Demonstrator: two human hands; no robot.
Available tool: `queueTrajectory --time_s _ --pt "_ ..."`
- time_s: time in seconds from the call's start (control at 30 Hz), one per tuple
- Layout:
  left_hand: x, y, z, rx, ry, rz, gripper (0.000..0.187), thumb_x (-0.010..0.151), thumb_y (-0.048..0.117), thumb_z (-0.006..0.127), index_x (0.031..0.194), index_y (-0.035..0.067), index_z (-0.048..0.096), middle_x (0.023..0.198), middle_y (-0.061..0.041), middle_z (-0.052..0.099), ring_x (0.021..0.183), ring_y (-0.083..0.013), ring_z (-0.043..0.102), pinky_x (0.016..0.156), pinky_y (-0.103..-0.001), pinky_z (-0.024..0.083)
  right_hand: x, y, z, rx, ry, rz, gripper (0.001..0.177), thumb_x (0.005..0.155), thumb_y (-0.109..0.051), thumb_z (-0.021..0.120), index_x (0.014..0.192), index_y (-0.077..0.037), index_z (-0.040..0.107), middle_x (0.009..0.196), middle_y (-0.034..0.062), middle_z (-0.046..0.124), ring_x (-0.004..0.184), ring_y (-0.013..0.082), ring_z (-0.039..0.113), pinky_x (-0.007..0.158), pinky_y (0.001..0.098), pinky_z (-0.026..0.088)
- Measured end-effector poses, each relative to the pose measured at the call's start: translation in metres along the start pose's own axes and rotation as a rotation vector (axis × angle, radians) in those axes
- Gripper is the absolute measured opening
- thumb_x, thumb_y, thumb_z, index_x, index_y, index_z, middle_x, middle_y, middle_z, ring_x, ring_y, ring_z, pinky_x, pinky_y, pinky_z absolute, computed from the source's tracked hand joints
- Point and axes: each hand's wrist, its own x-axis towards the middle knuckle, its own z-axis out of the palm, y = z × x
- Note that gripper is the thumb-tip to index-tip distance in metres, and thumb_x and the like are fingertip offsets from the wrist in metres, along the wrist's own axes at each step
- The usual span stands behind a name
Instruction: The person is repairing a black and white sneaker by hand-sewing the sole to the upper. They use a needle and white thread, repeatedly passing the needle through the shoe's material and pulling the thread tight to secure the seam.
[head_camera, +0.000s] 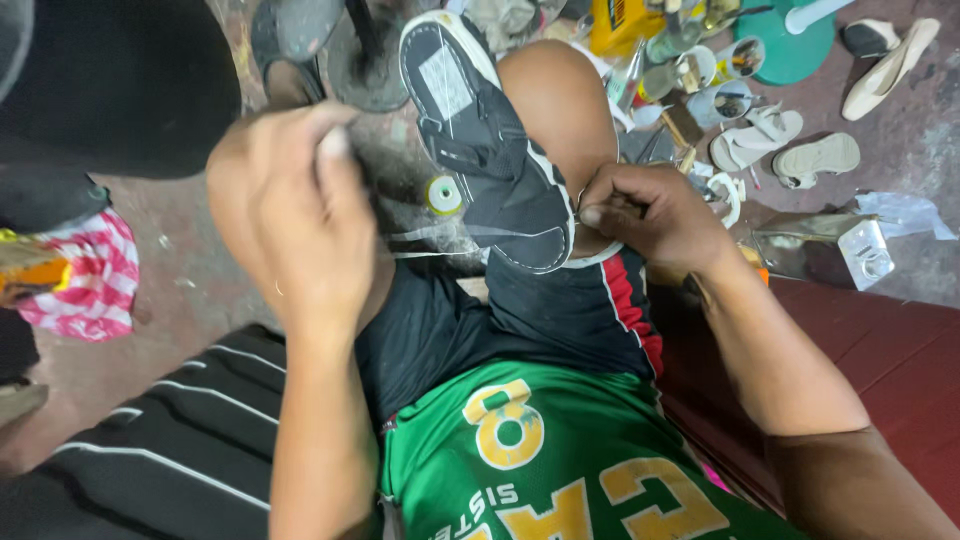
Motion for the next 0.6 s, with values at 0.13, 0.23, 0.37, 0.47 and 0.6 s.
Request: queueTrajectory --time_s 0.13,0.23,0.37,0.47,0.6 --pt "0.043 0.004 0.033 -0.148 -0.192 -0.023 0.012 0.095 0.017 0.076 0.098 0.005 0.074 0.099 -0.012 0.070 0.092 -0.0302 0.069 0.082 -0.040 0.053 -0.002 0.000 -0.002 -0.116 0.027 -0.096 0.005 0.093 -0.002 0.069 0.096 -0.002 0.065 0.086 -0.0043 0.066 0.081 0.0010 0.058 0.071 0.0195 0.048" --pt "0.058 0.008 0.053 -0.069 -0.342 -0.093 0.026 0.078 0.025 0.088 0.084 0.004 0.075 0.084 -0.013 0.071 0.074 -0.0300 0.069 0.067 -0.041 0.052 -0.005 0.002 0.003 0.016 0.039 -0.103 0.004 0.094 -0.003 0.067 0.098 -0.002 0.066 0.088 -0.0029 0.067 0.083 0.0021 0.059 0.074 0.0209 0.048" --pt "0.062 -0.004 0.068 -0.059 -0.461 -0.176 0.023 0.081 0.024 0.086 0.082 0.005 0.074 0.077 -0.013 0.072 0.068 -0.0270 0.070 0.066 -0.038 0.052 -0.008 0.009 0.007 0.088 0.044 0.006 0.008 0.098 -0.007 0.069 0.092 -0.002 0.066 0.073 -0.0011 0.059 0.068 0.0034 0.049 0.062 0.0231 0.041" --pt "0.062 -0.025 0.080 -0.248 -0.588 -0.257 0.022 0.088 0.022 0.083 0.083 0.003 0.072 0.077 -0.014 0.072 0.064 -0.0250 0.068 0.063 -0.034 0.051 -0.010 0.012 0.006 0.088 0.046 -0.024 0.008 0.097 -0.007 0.068 0.092 -0.001 0.066 0.074 -0.0022 0.061 0.070 0.0026 0.052 0.062 0.0225 0.042" --pt "0.083 -0.054 0.078 -0.476 -0.668 -0.156 0.018 0.092 0.016 0.073 0.085 0.001 0.069 0.093 -0.005 0.079 0.072 -0.0139 0.070 0.064 -0.028 0.055 -0.010 0.014 0.004 0.087 0.030 -0.024 0.006 0.096 -0.006 0.067 0.093 -0.001 0.066 0.076 -0.0018 0.064 0.071 0.0026 0.054 0.063 0.0227 0.044"
